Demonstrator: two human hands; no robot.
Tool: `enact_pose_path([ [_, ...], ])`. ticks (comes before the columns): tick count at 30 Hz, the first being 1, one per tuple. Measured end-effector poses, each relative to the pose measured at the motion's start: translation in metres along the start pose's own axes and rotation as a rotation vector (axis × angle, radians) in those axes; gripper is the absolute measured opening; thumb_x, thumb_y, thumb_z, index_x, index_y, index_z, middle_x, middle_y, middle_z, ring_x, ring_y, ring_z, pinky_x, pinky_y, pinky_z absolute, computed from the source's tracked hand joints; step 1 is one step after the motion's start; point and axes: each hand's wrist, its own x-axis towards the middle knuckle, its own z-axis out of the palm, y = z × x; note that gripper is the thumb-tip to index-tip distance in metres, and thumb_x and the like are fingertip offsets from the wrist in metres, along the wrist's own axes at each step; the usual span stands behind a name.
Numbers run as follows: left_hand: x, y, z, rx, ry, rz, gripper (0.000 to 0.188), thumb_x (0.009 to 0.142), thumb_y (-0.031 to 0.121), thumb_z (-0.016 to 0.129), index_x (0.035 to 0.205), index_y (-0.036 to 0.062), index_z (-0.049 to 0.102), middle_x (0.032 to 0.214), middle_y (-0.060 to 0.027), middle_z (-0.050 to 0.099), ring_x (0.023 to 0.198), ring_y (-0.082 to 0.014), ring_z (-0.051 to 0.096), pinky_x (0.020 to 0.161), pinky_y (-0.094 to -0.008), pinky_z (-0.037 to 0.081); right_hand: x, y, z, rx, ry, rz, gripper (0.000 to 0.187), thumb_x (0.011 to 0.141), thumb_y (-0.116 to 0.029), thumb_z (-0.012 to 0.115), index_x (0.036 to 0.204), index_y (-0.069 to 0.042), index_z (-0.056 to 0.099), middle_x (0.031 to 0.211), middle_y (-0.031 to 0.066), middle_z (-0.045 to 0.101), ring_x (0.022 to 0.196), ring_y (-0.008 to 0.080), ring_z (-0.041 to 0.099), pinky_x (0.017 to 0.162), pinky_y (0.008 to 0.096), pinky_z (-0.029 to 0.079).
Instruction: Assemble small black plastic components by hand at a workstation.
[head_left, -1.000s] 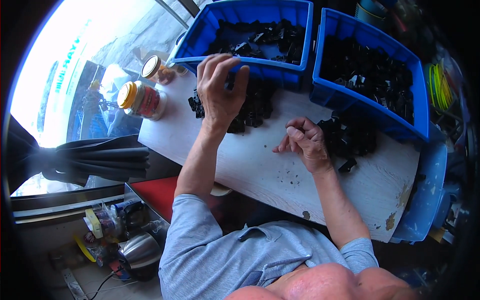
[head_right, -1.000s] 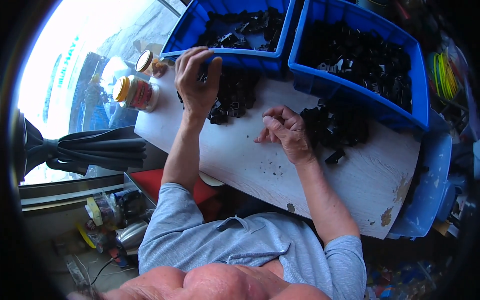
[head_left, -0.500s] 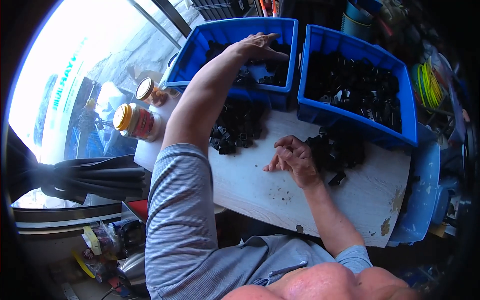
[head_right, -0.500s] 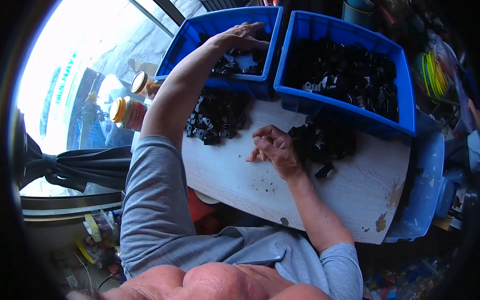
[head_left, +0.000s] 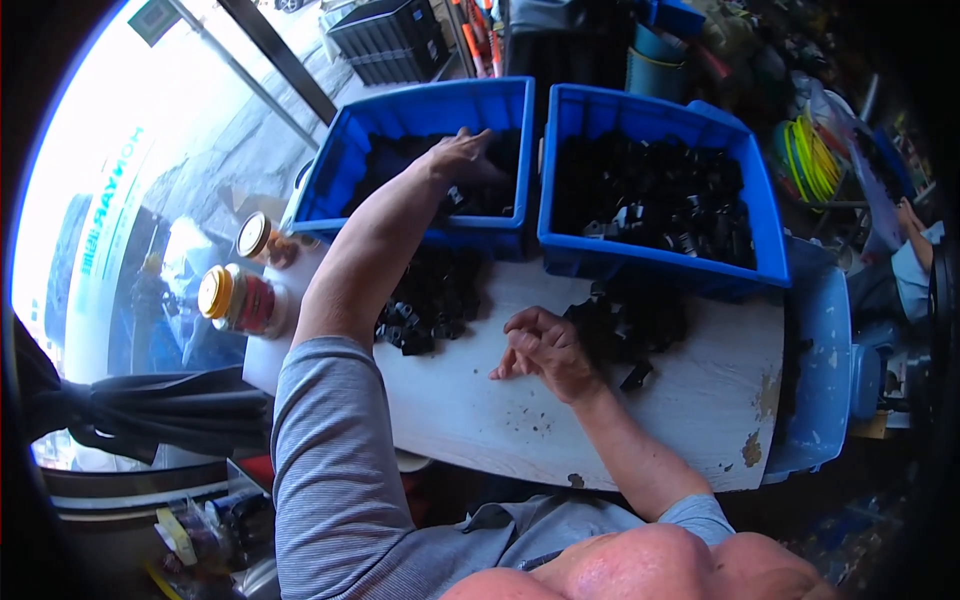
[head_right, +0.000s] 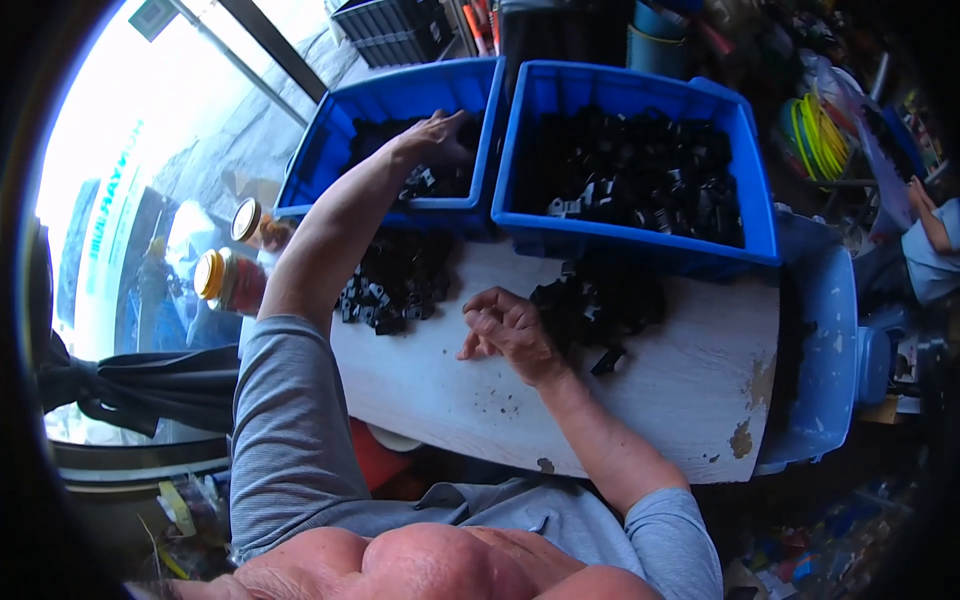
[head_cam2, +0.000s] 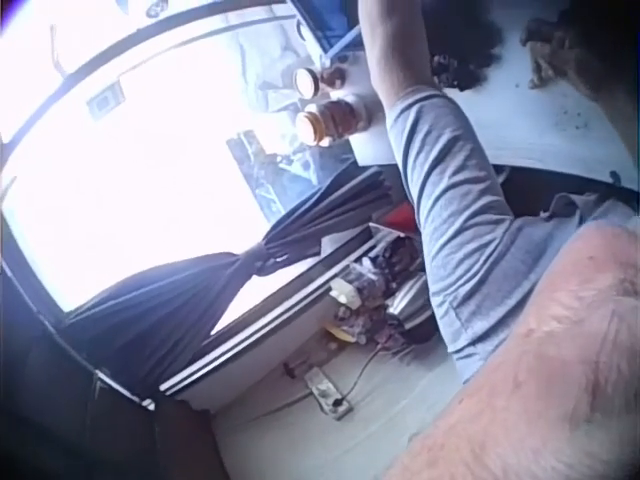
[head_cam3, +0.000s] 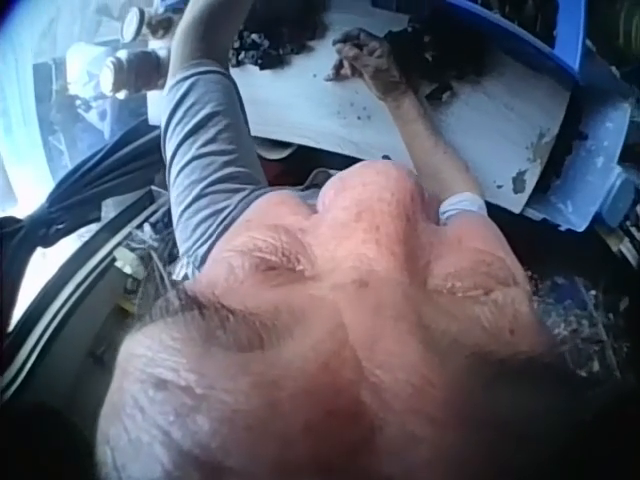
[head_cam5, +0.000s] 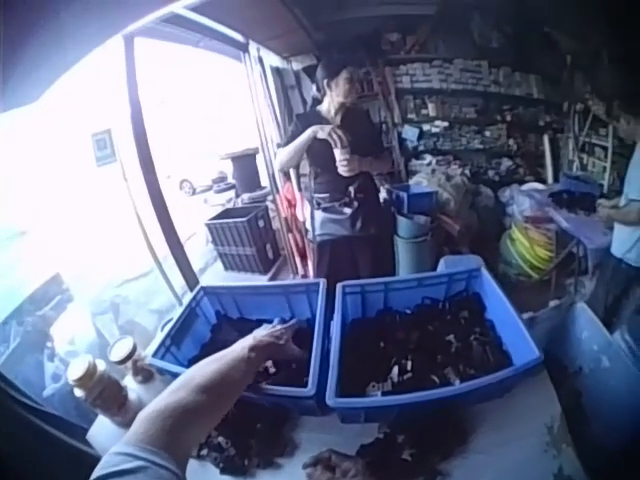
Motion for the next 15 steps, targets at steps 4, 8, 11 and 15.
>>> enact_pose_path([
  [4,0.006,0.007,-0.003,0.068,0.037,0.035,0.082,0.076,0.045,0.076,0.147,0.0196,0.044,0.136,-0.0202,0.057,0.123,-0.0383,0.057,0.099,-0.0468,0.051,-0.001,0.003,-0.006,-0.029,-0.023,-0.034,0.013,0.097,-0.014,0.062,0.106,-0.005,0.061,0.067,0.0030,0.057,0.072,0.0186,0.070,0.078,0.0481,0.061],
  [8,0.007,0.015,-0.006,0.066,0.036,-0.006,0.066,0.078,0.030,0.071,0.140,0.0177,0.053,0.126,-0.0162,0.065,0.116,-0.0332,0.063,0.096,-0.0433,0.054,-0.002,0.003,-0.007,0.019,-0.016,-0.013,0.015,0.098,-0.014,0.061,0.109,-0.004,0.060,0.066,0.0022,0.056,0.073,0.0186,0.070,0.081,0.0484,0.061],
  [11,0.009,0.007,-0.001,0.097,0.049,0.032,0.060,0.078,0.025,0.069,0.137,0.0165,0.056,0.124,-0.0147,0.067,0.115,-0.0307,0.065,0.096,-0.0429,0.054,-0.003,0.001,-0.006,-0.001,-0.024,-0.017,0.016,0.098,-0.014,0.061,0.110,-0.003,0.059,0.067,0.0020,0.056,0.074,0.0183,0.070,0.082,0.0490,0.060],
  [15,0.015,-0.002,0.003,0.087,0.026,0.022,0.053,0.079,0.019,0.068,0.131,0.0162,0.060,0.118,-0.0142,0.069,0.112,-0.0308,0.066,0.093,-0.0423,0.055,-0.001,0.001,-0.003,0.038,-0.024,-0.007,0.016,0.098,-0.016,0.061,0.109,-0.004,0.060,0.067,0.0016,0.056,0.075,0.0181,0.070,0.083,0.0491,0.060],
])
